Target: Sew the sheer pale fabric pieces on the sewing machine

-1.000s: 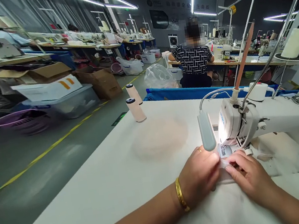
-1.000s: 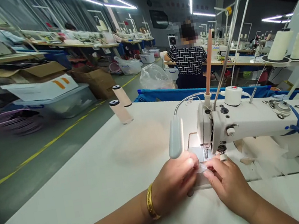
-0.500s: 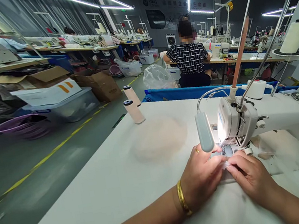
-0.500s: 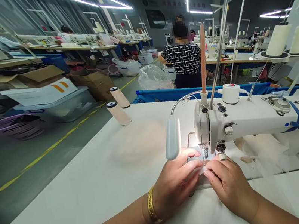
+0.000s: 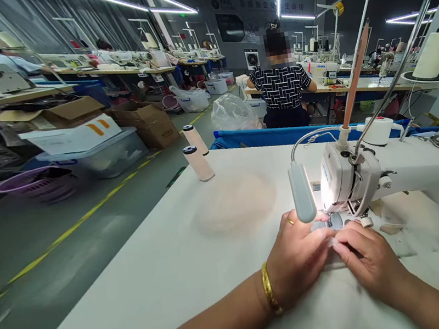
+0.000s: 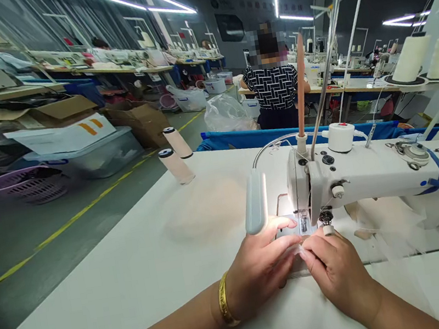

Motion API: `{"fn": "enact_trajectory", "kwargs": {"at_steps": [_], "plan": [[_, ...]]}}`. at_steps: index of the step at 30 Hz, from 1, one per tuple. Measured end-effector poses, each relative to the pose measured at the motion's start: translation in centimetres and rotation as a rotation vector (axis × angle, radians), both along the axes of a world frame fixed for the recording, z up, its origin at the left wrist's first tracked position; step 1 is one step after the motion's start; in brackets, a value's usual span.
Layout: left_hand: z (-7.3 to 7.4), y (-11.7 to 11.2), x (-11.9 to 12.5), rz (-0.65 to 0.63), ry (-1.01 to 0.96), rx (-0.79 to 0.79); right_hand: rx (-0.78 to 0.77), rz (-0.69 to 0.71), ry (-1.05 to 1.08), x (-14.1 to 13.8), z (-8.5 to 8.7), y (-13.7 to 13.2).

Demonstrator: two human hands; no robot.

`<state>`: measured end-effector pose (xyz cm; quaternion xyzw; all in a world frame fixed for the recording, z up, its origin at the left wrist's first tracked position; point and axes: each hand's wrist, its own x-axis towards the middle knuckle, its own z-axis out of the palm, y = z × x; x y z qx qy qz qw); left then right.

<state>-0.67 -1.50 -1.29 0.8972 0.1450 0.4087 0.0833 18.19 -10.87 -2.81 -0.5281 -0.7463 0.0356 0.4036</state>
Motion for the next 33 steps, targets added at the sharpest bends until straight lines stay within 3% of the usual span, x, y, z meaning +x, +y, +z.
{"fn": "enact_trajectory", "kwargs": {"at_steps": [19, 29, 33], "plan": [[-0.58, 0.26, -0.66, 0.033, -0.022, 0.140, -0.071, -0.022, 0.065, -0.07, -0.19, 0.03], [0.18, -0.19, -0.25, 0.036, -0.018, 0.057, -0.051, -0.059, 0.082, -0.22, 0.09, -0.18], [0.18, -0.39, 0.15, 0.019, -0.025, 0.024, -0.017, 0.006, 0.073, -0.25, 0.18, -0.11]]}}
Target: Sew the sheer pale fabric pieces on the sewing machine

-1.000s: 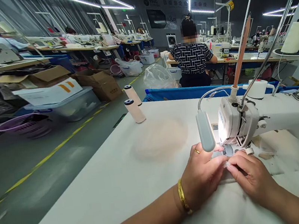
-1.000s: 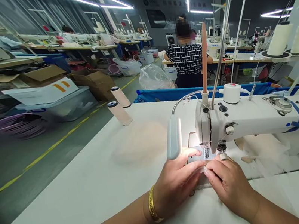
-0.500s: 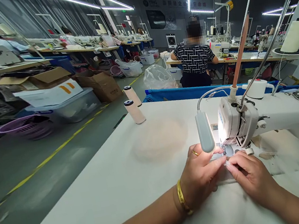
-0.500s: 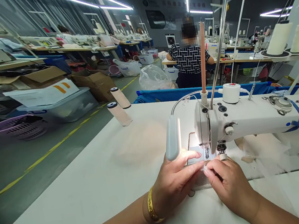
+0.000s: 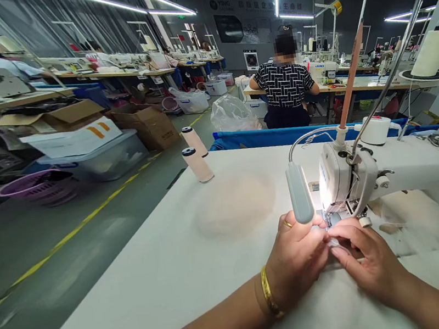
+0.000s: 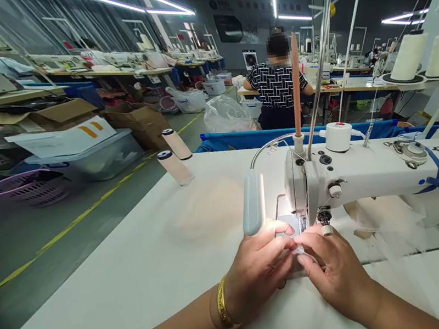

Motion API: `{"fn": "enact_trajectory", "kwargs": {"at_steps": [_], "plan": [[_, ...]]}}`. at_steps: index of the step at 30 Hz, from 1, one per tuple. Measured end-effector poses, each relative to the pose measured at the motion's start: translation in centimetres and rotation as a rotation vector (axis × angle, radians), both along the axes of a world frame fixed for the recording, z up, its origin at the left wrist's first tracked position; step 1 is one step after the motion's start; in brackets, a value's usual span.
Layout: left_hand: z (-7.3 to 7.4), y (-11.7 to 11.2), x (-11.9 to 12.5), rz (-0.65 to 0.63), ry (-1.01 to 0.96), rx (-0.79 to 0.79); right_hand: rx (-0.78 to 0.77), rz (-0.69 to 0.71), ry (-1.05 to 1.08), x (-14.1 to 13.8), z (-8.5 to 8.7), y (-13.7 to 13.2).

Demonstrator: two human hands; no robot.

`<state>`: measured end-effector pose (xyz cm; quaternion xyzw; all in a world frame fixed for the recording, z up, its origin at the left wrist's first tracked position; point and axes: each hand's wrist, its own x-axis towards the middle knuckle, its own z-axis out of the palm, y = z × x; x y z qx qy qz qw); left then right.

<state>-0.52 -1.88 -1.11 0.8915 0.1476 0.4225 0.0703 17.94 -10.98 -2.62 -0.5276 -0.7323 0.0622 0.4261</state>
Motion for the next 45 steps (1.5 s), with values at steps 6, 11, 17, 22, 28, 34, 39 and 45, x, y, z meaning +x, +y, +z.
{"fn": "enact_trajectory", "kwargs": {"at_steps": [6, 11, 17, 22, 28, 34, 39, 45], "plan": [[1.2, -0.9, -0.1, -0.022, -0.011, -0.145, -0.034, 0.079, 0.121, 0.5, 1.1, -0.4], [4.7, -4.2, -1.5, -0.219, 0.069, -0.618, -0.538, 0.389, 0.371, 2.1, 5.2, -2.3], [2.8, -4.0, -0.6, -0.192, 0.207, -0.864, -0.738, 0.278, 0.377, 2.5, 5.5, -0.9], [-0.8, -1.4, 0.9, 0.192, 0.347, -0.465, -0.433, -0.057, -0.101, 1.4, 2.4, 1.2], [-1.1, -0.8, 0.8, 0.062, 0.224, -0.067, -0.248, -0.188, -0.285, 1.1, 0.4, 1.8], [-1.6, -0.5, 0.5, -0.009, 0.241, -0.010, -0.143, -0.159, -0.328, 2.0, 0.1, 1.3], [-1.5, -0.6, 0.4, 0.020, 0.264, -0.045, -0.038, -0.016, -0.413, 1.8, 1.7, 0.2], [-1.4, -1.0, 0.6, 0.074, 0.337, -0.060, -0.114, 0.041, -0.406, 1.7, 1.3, 0.6]]}}
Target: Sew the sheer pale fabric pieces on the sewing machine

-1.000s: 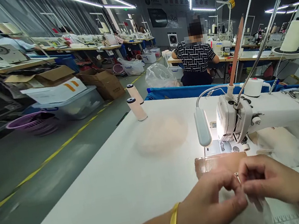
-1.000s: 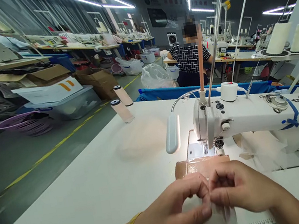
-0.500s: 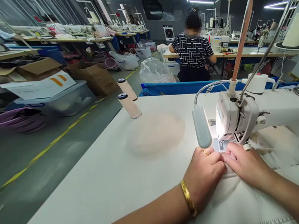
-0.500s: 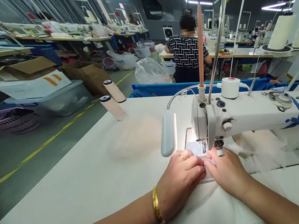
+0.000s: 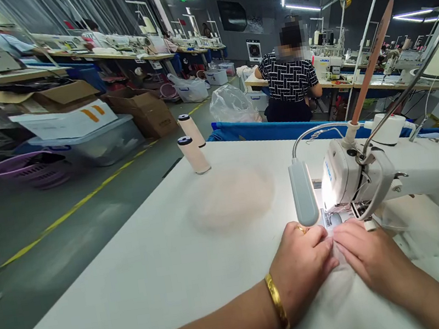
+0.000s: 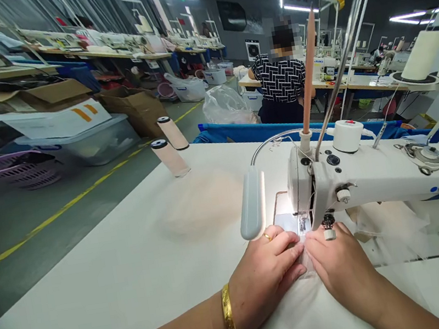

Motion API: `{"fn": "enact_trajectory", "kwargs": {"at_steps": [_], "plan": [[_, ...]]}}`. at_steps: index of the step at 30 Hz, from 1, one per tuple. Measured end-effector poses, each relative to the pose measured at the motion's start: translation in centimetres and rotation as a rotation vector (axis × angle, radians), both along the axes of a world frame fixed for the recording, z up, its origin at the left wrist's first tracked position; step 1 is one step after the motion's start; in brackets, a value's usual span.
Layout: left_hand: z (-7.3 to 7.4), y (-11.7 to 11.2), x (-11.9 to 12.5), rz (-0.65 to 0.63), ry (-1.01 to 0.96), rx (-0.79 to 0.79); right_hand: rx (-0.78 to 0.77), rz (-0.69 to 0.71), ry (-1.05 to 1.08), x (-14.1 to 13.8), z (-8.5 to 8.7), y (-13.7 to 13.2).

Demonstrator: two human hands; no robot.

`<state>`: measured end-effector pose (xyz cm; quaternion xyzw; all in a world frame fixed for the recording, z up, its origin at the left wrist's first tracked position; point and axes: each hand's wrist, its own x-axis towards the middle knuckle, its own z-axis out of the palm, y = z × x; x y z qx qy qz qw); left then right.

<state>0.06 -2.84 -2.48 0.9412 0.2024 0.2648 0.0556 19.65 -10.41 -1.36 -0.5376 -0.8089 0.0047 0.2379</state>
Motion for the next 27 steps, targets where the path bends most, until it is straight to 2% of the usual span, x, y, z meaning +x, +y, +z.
{"fn": "enact_trajectory", "kwargs": {"at_steps": [5, 10, 19, 27], "plan": [[0.1, -0.2, 0.1, 0.040, 0.064, 0.016, -0.005, -0.054, -0.011, 0.6, -0.7, 0.4], [0.2, -0.2, 0.4, 0.068, 0.081, 0.023, 0.063, -0.103, -0.047, 0.7, -0.9, 0.6], [0.1, -0.2, 0.6, 0.109, 0.096, 0.014, 0.072, -0.093, -0.085, 1.0, -1.0, 1.0], [0.1, -0.2, 0.9, 0.124, 0.114, -0.013, 0.052, -0.111, -0.117, 1.4, -1.7, 0.9]]}}
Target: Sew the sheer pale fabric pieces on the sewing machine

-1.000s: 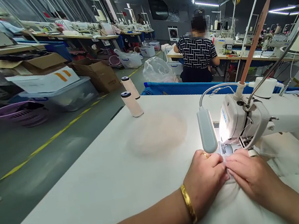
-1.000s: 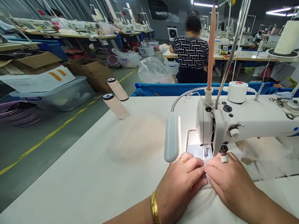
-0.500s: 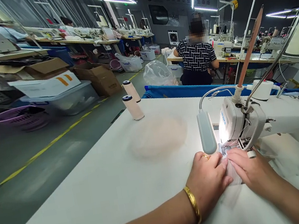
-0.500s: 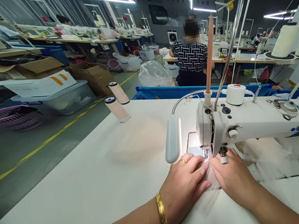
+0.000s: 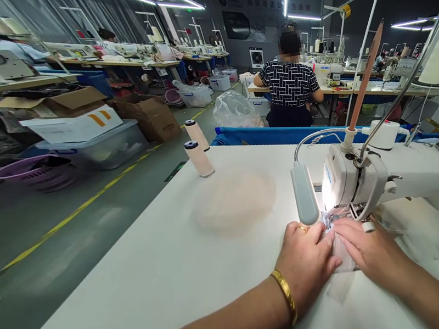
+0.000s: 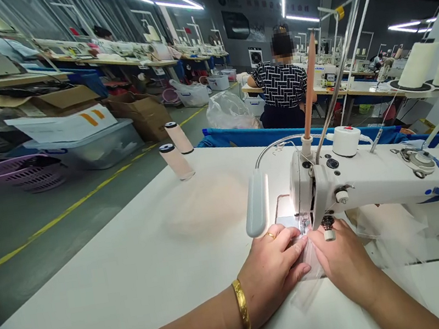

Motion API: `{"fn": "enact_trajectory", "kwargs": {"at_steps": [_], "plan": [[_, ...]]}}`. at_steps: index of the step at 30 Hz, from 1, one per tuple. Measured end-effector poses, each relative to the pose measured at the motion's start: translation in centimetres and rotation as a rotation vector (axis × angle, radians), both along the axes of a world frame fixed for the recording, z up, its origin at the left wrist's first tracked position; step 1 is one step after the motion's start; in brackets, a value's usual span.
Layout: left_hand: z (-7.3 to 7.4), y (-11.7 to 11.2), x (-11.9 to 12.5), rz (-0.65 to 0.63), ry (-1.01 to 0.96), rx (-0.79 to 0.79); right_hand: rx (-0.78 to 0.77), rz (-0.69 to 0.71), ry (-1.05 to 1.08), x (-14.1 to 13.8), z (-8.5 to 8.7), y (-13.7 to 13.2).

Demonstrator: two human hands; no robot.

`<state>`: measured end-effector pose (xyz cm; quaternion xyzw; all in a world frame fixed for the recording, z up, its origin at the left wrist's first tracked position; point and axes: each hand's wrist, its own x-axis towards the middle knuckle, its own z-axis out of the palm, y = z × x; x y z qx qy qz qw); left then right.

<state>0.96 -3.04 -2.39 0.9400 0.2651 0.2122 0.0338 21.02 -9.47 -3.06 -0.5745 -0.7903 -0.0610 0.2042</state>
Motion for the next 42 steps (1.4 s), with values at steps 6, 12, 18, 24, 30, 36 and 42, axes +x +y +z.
{"fn": "enact_trajectory", "kwargs": {"at_steps": [6, 12, 18, 24, 30, 36, 42], "plan": [[0.4, 0.6, -0.5, -0.059, -0.073, -0.059, -0.138, 0.089, 0.054, 0.0, 2.2, -1.4], [0.4, 2.2, -0.8, -0.149, -0.111, -0.203, -0.346, 0.216, 0.164, 0.1, 3.9, -2.1], [0.8, 3.0, 0.2, -0.134, -0.111, -0.265, -0.277, -0.074, 0.482, 0.9, 2.5, -1.3], [0.3, 3.4, 1.0, -0.113, -0.164, -0.224, -0.275, -0.127, 0.580, 0.6, 2.2, -0.6], [-0.1, 3.0, -0.3, -0.269, -0.193, -0.053, -0.355, 0.099, 0.242, 0.4, 3.2, -1.5], [-0.3, 2.2, -1.7, -0.390, -0.235, -0.013, -0.420, 0.192, 0.083, 0.1, 4.4, -2.7], [-0.6, 2.6, -1.3, -0.367, -0.201, 0.002, -0.410, 0.173, 0.078, 0.2, 3.9, -2.3]]}}
